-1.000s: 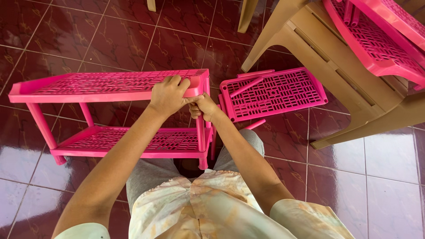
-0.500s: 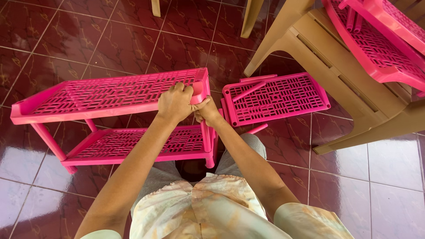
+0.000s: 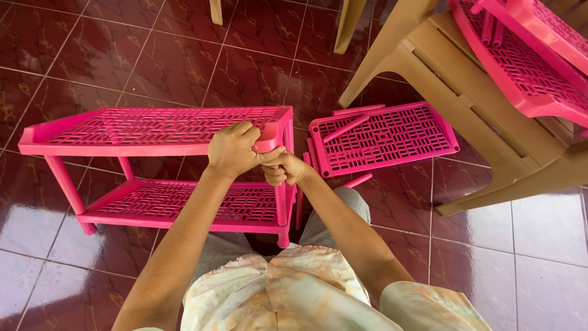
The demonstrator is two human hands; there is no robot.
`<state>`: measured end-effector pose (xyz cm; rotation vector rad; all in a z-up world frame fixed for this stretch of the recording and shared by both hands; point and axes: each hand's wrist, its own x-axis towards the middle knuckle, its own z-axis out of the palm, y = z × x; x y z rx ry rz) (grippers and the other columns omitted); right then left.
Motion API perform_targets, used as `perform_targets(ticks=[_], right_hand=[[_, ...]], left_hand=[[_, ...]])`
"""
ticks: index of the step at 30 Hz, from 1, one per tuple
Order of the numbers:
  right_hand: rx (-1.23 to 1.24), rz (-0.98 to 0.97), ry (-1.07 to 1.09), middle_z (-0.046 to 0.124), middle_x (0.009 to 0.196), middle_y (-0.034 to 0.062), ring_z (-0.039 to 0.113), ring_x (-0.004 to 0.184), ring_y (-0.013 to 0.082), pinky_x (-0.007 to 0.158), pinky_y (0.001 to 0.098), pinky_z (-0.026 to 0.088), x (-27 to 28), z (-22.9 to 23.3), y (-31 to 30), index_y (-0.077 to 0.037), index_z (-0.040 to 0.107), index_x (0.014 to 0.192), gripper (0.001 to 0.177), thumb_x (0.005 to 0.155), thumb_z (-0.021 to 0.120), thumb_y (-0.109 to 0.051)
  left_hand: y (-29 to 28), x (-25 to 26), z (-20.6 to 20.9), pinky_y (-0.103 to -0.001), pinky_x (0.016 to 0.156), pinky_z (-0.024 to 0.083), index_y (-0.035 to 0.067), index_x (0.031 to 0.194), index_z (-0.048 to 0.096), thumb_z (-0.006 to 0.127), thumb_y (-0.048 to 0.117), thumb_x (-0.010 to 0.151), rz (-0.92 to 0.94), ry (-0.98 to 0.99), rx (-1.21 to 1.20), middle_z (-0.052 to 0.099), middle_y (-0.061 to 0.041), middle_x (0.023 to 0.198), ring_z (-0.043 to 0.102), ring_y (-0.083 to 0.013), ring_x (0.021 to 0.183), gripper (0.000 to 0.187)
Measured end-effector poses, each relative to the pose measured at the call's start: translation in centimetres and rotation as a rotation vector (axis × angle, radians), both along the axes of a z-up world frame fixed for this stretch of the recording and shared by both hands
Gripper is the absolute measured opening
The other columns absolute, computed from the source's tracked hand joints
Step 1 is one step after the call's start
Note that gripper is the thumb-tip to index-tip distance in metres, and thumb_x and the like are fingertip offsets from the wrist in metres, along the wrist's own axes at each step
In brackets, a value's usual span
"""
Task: The person assembles a pink plastic three-tier rack by inserting cylindrical legs into the corner holes of the trays. They handle multiple trays and legs, aligning and pressing them together to form the structure.
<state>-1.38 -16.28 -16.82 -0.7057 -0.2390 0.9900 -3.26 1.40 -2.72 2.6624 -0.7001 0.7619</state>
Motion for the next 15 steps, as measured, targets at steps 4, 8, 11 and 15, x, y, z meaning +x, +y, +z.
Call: perform_targets(ticks=[4, 8, 11, 15], right_hand=[[-0.388, -0.300, 0.007, 0.043, 0.051, 0.0010, 0.039, 0.037, 0.0132, 0.036, 0.0317, 0.031, -0.1, 1.7, 2.4, -0.009, 0.047, 0.069, 0.027, 0.095, 0.053, -0.004], [-0.459, -0.417, -0.054, 0.045, 0.052, 0.0025, 0.040, 0.036, 0.0139, 0.035, 0.0315, 0.029, -0.5, 3.5, 3.2, -0.008, 0.047, 0.072, 0.027, 0.095, 0.058, -0.002], [-0.424, -0.292, -0.093, 0.043, 0.049, -0.0006, 0.037, 0.035, 0.0117, 0.035, 0.0303, 0.030, -0.1, 4.6, 2.7, -0.013, 0.055, 0.080, 0.016, 0.092, 0.061, -0.005], [-0.294, -0.126, -0.245, 0.046, 0.050, -0.0015, 0.038, 0.037, 0.0091, 0.036, 0.0276, 0.030, 1.0, 4.3, 0.2, -0.011, 0.051, 0.075, 0.029, 0.095, 0.070, -0.012]], left_hand=[[0.1, 0.5, -0.1, -0.032, 0.047, 0.048, 0.010, 0.062, 0.056, 0.078, 0.073, 0.079, 0.066, -0.094, -0.003, 0.053, -0.002, 0.066, 0.060, -0.0185, 0.058, 0.068], [-0.2, 0.8, 0.4, -0.032, 0.051, 0.049, 0.011, 0.063, 0.055, 0.079, 0.072, 0.079, 0.113, -0.170, -0.008, 0.051, -0.001, 0.066, 0.059, -0.0187, 0.060, 0.067], [0.0, 0.1, 1.5, -0.032, 0.049, 0.048, 0.011, 0.061, 0.054, 0.080, 0.073, 0.078, 0.161, -0.156, -0.017, 0.051, -0.003, 0.065, 0.058, -0.0191, 0.058, 0.070], [0.8, 0.4, 3.2, -0.031, 0.045, 0.045, 0.011, 0.062, 0.056, 0.088, 0.070, 0.076, 0.256, -0.143, -0.045, 0.053, -0.001, 0.064, 0.055, -0.0158, 0.053, 0.068]])
